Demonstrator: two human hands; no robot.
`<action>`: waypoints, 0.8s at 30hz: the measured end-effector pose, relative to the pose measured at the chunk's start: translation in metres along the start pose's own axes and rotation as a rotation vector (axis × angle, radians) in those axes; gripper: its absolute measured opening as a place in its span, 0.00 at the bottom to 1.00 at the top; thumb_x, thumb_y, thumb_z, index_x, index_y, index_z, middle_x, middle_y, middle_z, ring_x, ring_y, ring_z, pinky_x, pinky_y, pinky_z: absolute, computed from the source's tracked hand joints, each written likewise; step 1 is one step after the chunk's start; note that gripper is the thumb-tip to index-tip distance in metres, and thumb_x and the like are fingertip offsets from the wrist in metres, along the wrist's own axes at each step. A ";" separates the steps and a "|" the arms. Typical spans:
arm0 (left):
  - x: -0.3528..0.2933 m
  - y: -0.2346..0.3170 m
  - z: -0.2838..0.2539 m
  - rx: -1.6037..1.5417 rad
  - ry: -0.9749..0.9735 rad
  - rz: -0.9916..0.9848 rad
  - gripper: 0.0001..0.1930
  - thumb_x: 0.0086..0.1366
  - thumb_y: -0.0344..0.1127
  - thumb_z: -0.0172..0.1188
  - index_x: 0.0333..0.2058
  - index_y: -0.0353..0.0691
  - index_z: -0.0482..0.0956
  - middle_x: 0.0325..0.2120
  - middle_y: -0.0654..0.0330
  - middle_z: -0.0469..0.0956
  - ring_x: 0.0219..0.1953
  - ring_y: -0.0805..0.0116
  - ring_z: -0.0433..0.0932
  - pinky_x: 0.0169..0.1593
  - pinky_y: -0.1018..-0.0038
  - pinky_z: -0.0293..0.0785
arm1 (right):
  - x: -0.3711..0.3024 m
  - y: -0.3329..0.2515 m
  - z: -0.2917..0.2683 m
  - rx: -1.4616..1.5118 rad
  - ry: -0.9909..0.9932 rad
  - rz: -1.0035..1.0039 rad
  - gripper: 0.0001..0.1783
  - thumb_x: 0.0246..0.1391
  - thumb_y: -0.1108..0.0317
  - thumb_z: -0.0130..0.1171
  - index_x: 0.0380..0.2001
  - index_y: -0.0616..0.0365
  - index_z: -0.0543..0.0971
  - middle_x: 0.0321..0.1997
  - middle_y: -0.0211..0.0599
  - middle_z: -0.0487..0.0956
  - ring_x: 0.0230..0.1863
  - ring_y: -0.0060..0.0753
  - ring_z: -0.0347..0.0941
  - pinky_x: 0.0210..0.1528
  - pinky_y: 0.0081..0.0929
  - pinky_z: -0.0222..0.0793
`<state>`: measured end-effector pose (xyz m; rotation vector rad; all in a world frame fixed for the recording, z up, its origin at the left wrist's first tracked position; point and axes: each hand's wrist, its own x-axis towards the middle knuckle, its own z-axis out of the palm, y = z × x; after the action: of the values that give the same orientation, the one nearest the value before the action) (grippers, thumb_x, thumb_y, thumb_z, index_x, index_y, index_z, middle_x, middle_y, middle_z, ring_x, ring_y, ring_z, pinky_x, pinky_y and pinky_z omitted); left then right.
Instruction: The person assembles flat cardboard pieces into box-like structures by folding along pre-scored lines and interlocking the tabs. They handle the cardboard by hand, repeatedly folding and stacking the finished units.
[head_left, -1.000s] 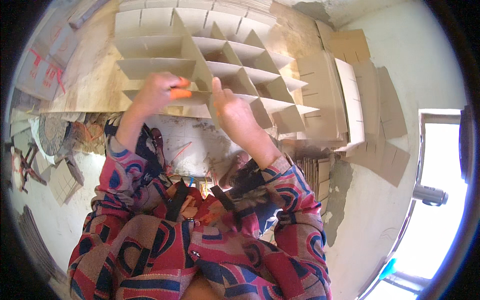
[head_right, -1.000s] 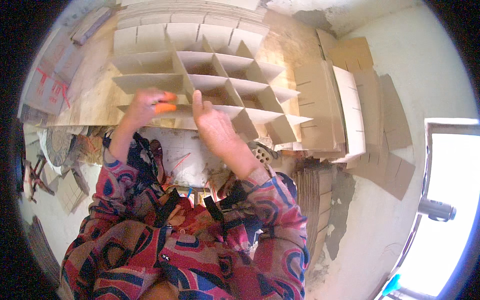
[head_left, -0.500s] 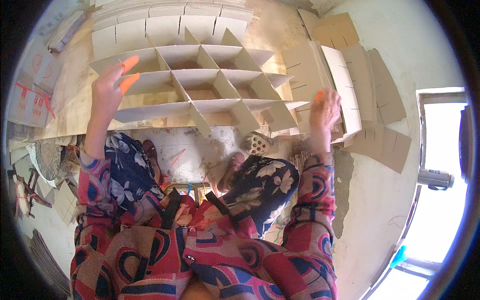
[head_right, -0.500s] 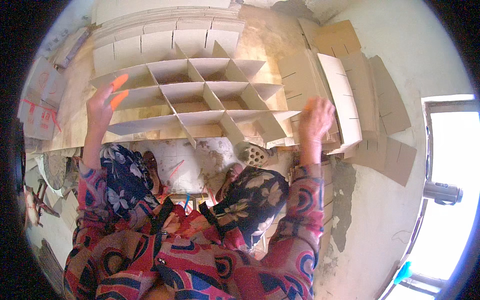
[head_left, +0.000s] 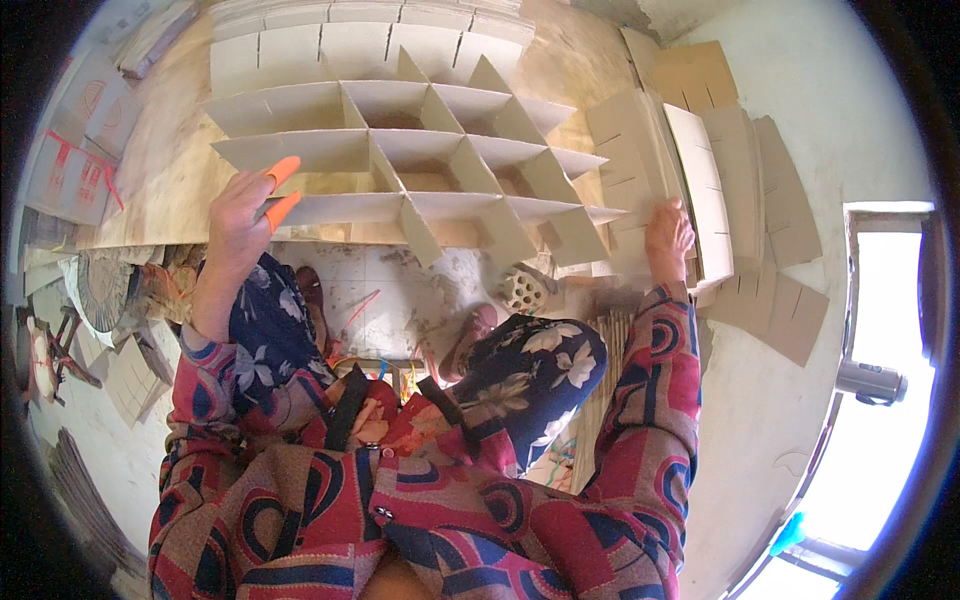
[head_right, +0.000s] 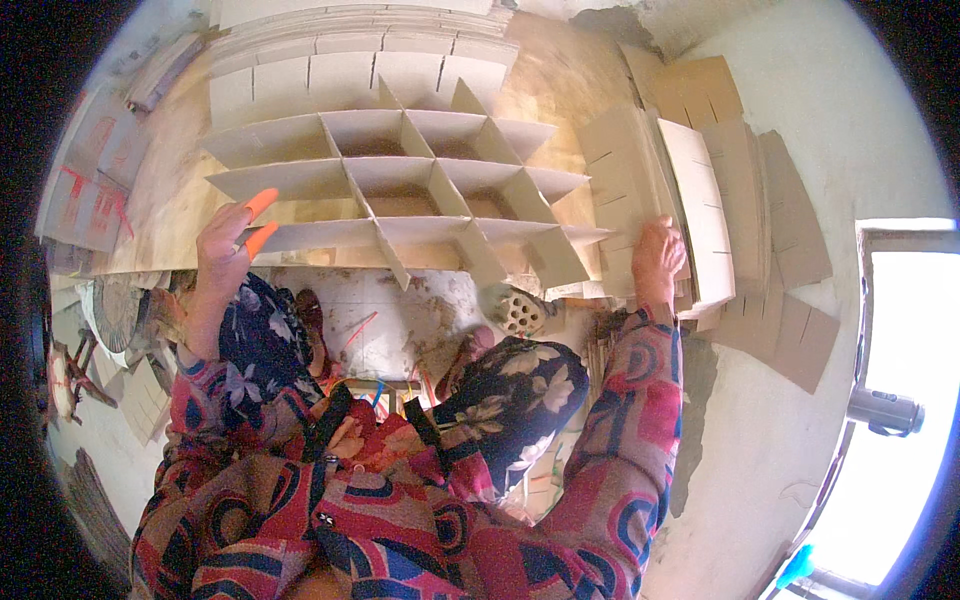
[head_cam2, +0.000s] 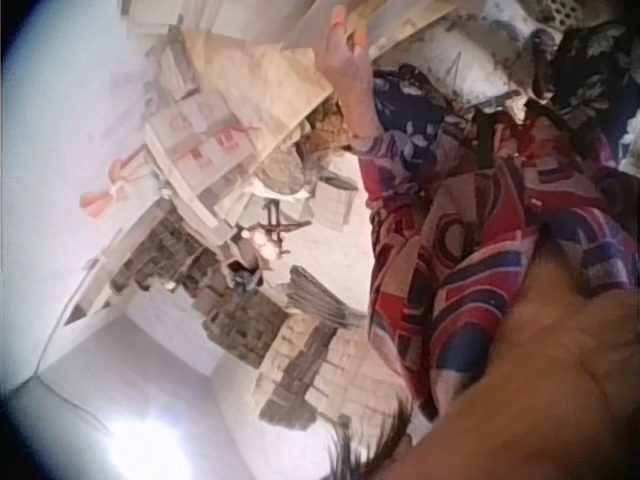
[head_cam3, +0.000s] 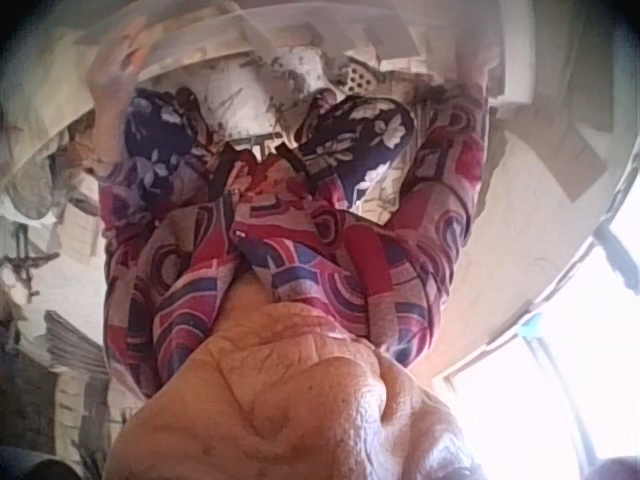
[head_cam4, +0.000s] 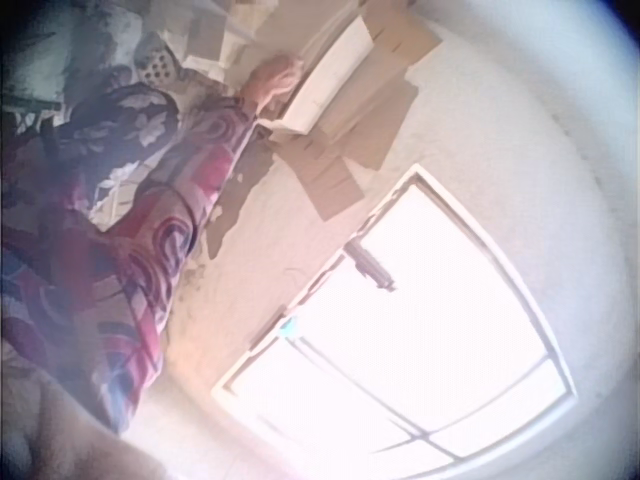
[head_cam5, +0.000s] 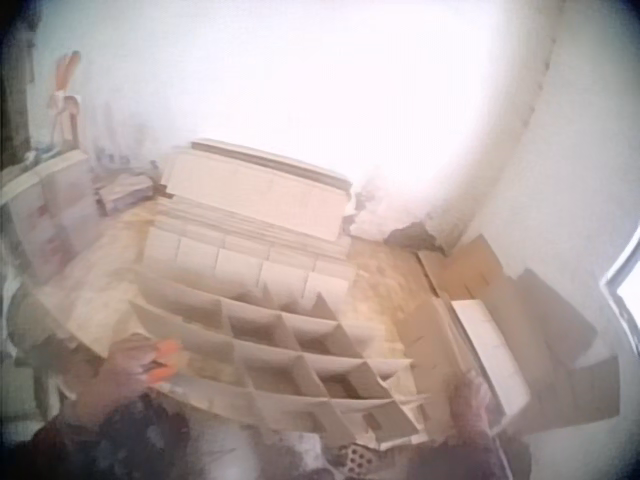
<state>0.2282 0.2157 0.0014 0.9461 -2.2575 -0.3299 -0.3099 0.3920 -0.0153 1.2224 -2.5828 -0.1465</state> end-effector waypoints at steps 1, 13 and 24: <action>-0.001 0.001 -0.003 0.014 0.000 -0.008 0.23 0.45 0.24 0.68 0.44 0.37 0.78 0.33 0.55 0.78 0.33 0.61 0.75 0.37 0.73 0.72 | 0.001 -0.005 -0.007 -0.014 -0.017 0.016 0.08 0.52 0.69 0.51 0.33 0.62 0.70 0.31 0.53 0.78 0.35 0.50 0.77 0.35 0.41 0.74; -0.031 -0.036 -0.011 -0.060 0.004 -0.028 0.25 0.44 0.35 0.69 0.44 0.37 0.76 0.35 0.56 0.78 0.37 0.58 0.73 0.42 0.68 0.68 | -0.052 -0.165 -0.197 0.846 0.312 -0.492 0.30 0.53 0.73 0.59 0.59 0.60 0.64 0.55 0.45 0.72 0.47 0.26 0.71 0.48 0.26 0.70; -0.037 -0.059 0.030 -0.247 0.073 -0.073 0.09 0.46 0.27 0.66 0.27 0.34 0.77 0.25 0.56 0.78 0.32 0.59 0.74 0.35 0.69 0.71 | -0.093 -0.313 -0.190 1.083 -0.136 -0.778 0.34 0.47 0.81 0.60 0.59 0.65 0.62 0.55 0.48 0.73 0.49 0.23 0.72 0.47 0.20 0.68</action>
<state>0.2593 0.1993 -0.0661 0.8956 -2.0621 -0.5828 0.0341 0.2694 0.0815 2.5618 -2.0699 1.1794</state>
